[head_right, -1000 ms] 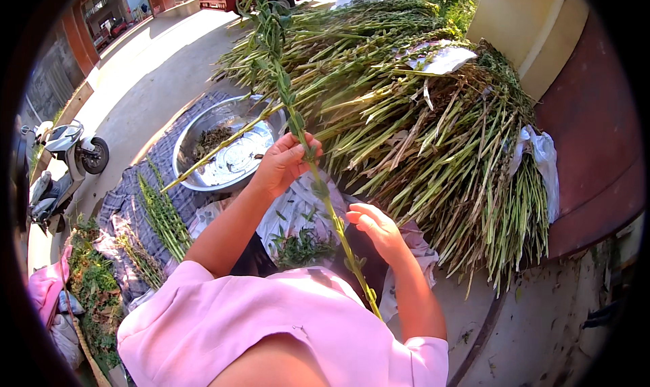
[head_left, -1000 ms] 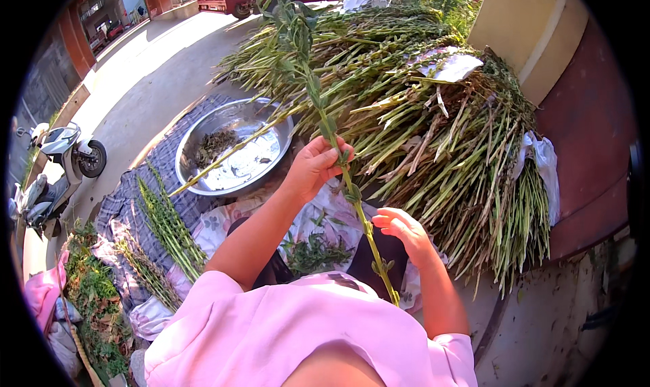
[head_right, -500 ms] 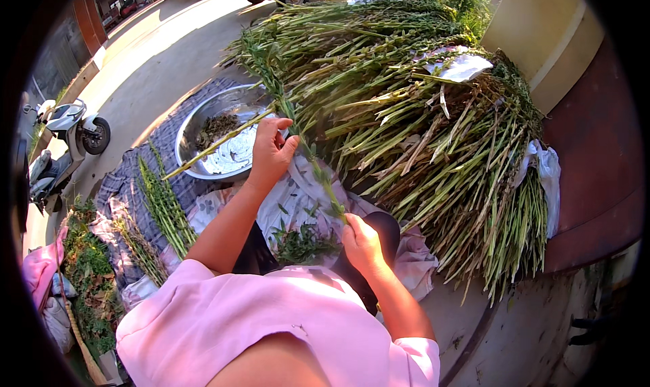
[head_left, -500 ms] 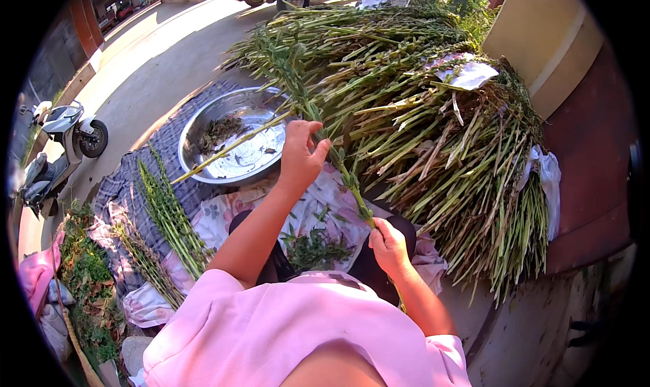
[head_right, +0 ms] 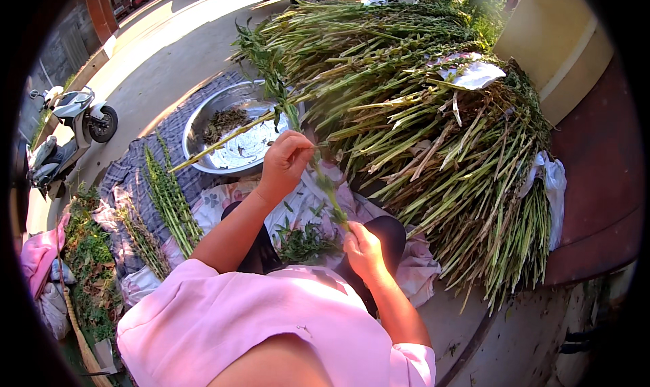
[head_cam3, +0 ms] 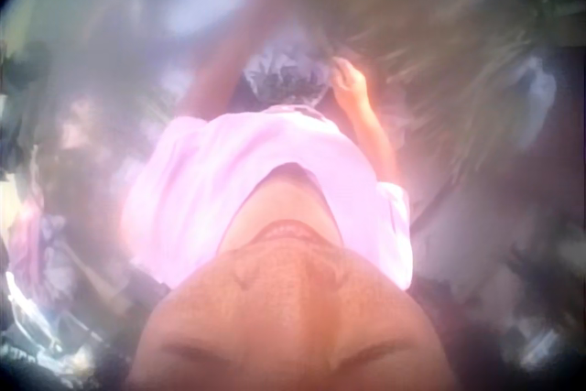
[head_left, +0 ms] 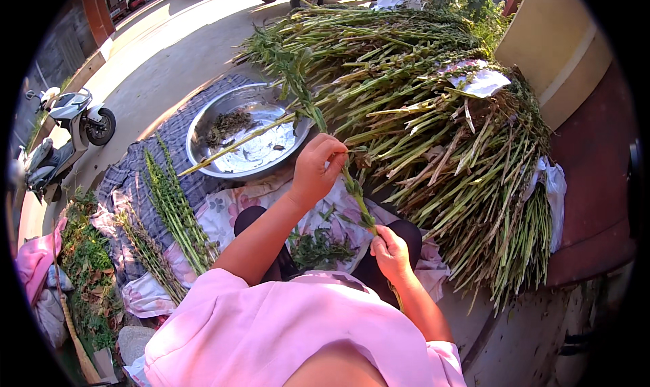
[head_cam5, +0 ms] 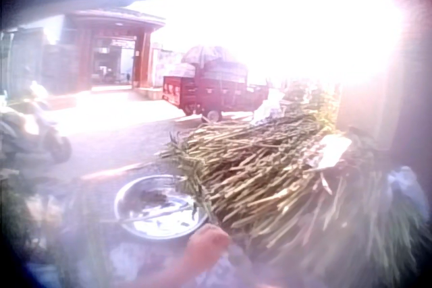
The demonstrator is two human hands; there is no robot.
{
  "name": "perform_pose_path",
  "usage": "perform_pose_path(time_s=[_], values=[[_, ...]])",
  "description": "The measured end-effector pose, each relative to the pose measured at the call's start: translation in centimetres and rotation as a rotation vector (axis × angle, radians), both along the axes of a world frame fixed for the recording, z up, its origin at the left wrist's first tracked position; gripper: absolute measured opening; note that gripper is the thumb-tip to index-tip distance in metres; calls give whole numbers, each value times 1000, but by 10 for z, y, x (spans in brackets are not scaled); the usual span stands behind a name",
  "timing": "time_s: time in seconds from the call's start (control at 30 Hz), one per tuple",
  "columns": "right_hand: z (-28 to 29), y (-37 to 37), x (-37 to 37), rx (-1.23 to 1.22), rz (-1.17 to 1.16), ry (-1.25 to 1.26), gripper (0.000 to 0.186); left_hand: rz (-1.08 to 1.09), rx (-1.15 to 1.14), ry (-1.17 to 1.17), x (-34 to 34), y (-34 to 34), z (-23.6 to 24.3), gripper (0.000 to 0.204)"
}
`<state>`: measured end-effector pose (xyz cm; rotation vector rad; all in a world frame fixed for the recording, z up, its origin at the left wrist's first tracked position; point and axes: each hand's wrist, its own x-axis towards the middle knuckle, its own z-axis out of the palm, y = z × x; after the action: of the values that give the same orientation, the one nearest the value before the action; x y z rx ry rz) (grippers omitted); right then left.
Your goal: The person strips small green pods or buds from long stalks by hand and places the stripped stalks onto a pile.
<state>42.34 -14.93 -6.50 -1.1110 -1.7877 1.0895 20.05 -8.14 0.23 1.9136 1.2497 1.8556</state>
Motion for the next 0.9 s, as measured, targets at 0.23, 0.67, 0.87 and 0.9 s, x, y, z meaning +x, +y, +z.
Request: perform_pose_path(time_s=[0.23,0.67,0.87,0.9], values=[[21,-10,10,-599,77,265,23,62,-262,-668,-66,49,-24,5],[18,-21,17,-647,301,416,25,-292,-505,-743,-121,78,-71,28],[5,-22,30,-652,286,414,25,-567,-659,-769,-88,71,-70,29],[3,-21,29,-639,289,420,25,-472,-651,-627,-93,73,-76,29]])
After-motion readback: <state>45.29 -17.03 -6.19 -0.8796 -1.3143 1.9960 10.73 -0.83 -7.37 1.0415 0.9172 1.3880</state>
